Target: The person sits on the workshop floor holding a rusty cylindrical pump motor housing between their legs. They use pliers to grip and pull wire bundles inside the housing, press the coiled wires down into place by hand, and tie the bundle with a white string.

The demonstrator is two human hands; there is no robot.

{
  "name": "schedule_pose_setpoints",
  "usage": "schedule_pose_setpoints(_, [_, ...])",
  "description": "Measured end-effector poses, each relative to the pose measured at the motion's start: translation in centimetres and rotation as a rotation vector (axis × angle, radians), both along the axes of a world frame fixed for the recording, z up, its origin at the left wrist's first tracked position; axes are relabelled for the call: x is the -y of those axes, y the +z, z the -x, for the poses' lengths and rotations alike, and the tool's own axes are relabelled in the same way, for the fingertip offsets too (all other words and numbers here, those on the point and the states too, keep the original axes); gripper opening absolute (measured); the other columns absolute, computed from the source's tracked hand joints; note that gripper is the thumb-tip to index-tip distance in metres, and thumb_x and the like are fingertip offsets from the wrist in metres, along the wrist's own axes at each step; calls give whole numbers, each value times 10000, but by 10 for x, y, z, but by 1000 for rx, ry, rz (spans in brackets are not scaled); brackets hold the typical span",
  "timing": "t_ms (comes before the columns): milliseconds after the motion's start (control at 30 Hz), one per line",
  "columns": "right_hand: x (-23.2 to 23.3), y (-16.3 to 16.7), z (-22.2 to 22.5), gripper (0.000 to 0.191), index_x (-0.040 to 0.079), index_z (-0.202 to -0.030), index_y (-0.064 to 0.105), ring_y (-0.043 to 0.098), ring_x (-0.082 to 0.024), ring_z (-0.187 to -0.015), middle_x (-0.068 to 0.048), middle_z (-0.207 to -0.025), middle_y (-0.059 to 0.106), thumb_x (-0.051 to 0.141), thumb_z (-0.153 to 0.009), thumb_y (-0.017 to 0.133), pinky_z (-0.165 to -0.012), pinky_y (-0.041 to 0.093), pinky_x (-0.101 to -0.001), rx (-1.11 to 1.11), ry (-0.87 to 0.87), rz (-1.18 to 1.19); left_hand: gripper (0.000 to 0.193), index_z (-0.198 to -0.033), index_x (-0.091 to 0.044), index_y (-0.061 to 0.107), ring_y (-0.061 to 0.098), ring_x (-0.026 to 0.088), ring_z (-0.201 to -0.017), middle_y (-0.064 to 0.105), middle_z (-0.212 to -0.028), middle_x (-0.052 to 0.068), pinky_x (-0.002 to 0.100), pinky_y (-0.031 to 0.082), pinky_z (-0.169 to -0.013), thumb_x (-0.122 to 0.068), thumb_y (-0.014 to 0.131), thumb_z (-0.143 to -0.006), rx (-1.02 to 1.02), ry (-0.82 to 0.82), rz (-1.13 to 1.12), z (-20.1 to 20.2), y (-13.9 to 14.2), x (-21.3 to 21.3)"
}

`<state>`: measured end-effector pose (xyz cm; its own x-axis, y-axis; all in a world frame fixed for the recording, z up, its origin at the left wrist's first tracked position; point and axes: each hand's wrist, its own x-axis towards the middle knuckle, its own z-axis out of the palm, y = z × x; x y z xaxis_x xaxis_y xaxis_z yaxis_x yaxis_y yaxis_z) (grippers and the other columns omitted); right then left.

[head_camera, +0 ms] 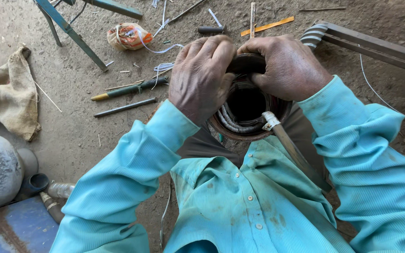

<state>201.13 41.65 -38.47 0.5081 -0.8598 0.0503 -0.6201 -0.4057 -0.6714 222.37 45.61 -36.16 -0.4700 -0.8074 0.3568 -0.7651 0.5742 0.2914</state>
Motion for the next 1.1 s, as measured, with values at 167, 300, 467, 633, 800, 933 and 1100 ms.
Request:
schedule_pose_setpoints(167, [1, -5, 2, 450, 91, -1191, 746, 739, -353, -927, -179, -1024, 753, 73, -742, 783, -829, 588, -450, 14, 7, 46, 561, -1312, -53, 555, 684, 377, -1004, 696, -1085, 147, 535, 490, -896, -138, 756, -795, 111, 104, -208, 12, -4, 11])
schedule_pose_setpoints(300, [0, -9, 5, 455, 72, -1206, 745, 736, -371, -913, -206, -1032, 742, 76, -752, 777, -801, 590, -462, 31, -7, 69, 362, -1124, -69, 608, 719, 377, -942, 731, -996, 140, 520, 542, -791, -166, 756, -808, 178, 109, -261, 18, -11, 20])
schedule_pose_setpoints(467, [-1, -10, 8, 444, 57, -1199, 748, 725, -399, -922, -226, -1030, 733, 84, -756, 780, -803, 584, -477, 79, 23, 112, 321, -1104, -71, 626, 728, 396, -880, 742, -936, 173, 516, 567, -751, -147, 738, -814, 209, 146, -302, 21, -18, 25])
schedule_pose_setpoints(633, [-1, -12, 8, 410, 45, -1183, 747, 718, -410, -926, -233, -1025, 729, 80, -775, 763, -808, 578, -488, 60, 27, 140, 303, -1053, -57, 624, 740, 400, -822, 743, -875, 188, 511, 575, -708, -128, 746, -785, 225, 147, -225, 22, -22, 24])
schedule_pose_setpoints(800, [-3, -12, 9, 361, 34, -1159, 734, 712, -416, -922, -231, -1011, 722, 76, -801, 745, -805, 574, -491, 77, 42, 153, 235, -1005, -42, 606, 768, 351, -771, 751, -819, 176, 501, 572, -675, -112, 742, -826, 291, 152, -137, 29, -29, 22])
schedule_pose_setpoints(933, [-3, -11, 10, 308, 14, -1112, 714, 706, -421, -905, -231, -980, 709, 79, -812, 744, -778, 568, -490, 92, 62, 154, 265, -994, -43, 604, 771, 342, -757, 759, -799, 160, 513, 562, -686, -110, 756, -789, 268, 173, -56, 34, -34, 22])
schedule_pose_setpoints(1100, [-2, -11, 10, 307, 14, -1117, 722, 711, -419, -892, -239, -961, 709, 75, -817, 738, -767, 570, -483, 74, 50, 140, 294, -1000, -33, 593, 761, 359, -757, 749, -817, 172, 516, 558, -669, -87, 753, -759, 247, 145, -124, 30, -33, 23])
